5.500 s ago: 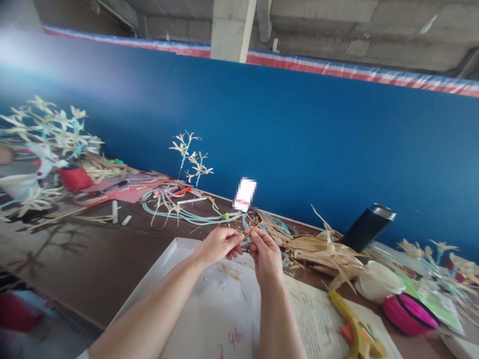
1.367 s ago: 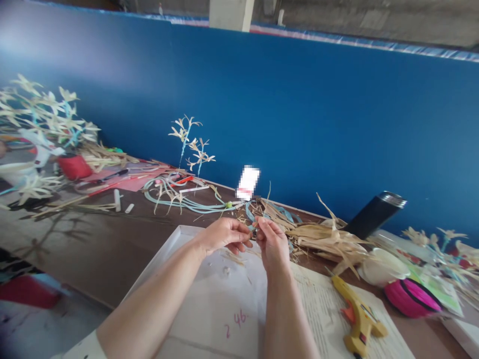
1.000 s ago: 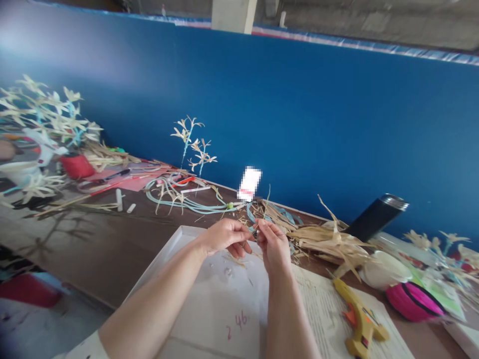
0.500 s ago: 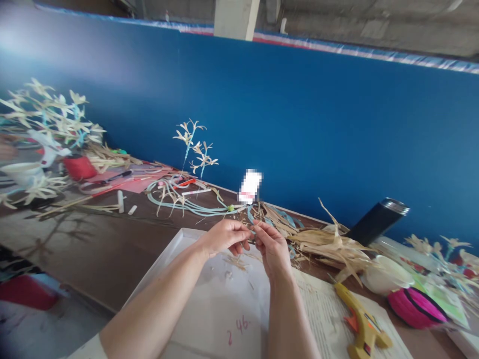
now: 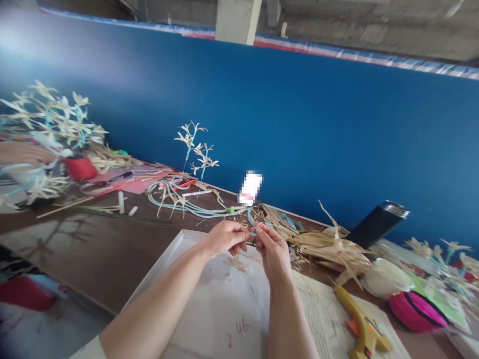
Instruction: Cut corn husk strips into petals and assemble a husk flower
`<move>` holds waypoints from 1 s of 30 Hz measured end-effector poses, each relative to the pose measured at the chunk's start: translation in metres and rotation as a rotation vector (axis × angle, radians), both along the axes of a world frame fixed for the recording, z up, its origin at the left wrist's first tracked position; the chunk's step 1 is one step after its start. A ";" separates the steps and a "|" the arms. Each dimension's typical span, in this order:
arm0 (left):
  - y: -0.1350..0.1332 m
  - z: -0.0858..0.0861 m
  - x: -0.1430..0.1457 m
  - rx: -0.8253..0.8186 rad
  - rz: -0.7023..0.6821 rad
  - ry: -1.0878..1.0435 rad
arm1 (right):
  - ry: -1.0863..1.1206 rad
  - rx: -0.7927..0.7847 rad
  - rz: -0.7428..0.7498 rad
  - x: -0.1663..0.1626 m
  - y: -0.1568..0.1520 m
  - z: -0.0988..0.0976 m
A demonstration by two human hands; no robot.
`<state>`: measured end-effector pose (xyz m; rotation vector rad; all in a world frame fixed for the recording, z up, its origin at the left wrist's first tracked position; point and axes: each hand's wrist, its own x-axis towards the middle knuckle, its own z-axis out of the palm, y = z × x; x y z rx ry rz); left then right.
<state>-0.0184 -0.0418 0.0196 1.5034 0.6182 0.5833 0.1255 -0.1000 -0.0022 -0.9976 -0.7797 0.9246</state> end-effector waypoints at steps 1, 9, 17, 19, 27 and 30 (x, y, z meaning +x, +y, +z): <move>0.000 0.000 0.000 -0.003 0.000 0.000 | 0.000 0.000 -0.004 0.000 0.000 0.000; 0.001 -0.001 0.001 0.009 0.005 0.009 | -0.029 0.005 -0.043 -0.003 -0.001 0.003; 0.001 -0.001 0.000 0.010 0.003 0.028 | -0.078 0.005 -0.062 -0.003 -0.001 0.004; 0.001 -0.001 0.000 0.012 0.001 0.028 | -0.086 0.007 -0.064 -0.003 -0.001 0.004; 0.001 -0.002 0.000 0.013 -0.007 0.021 | -0.126 0.023 -0.087 -0.001 0.000 0.000; 0.001 -0.001 0.000 0.010 -0.009 0.024 | -0.142 0.025 -0.104 0.001 0.001 -0.002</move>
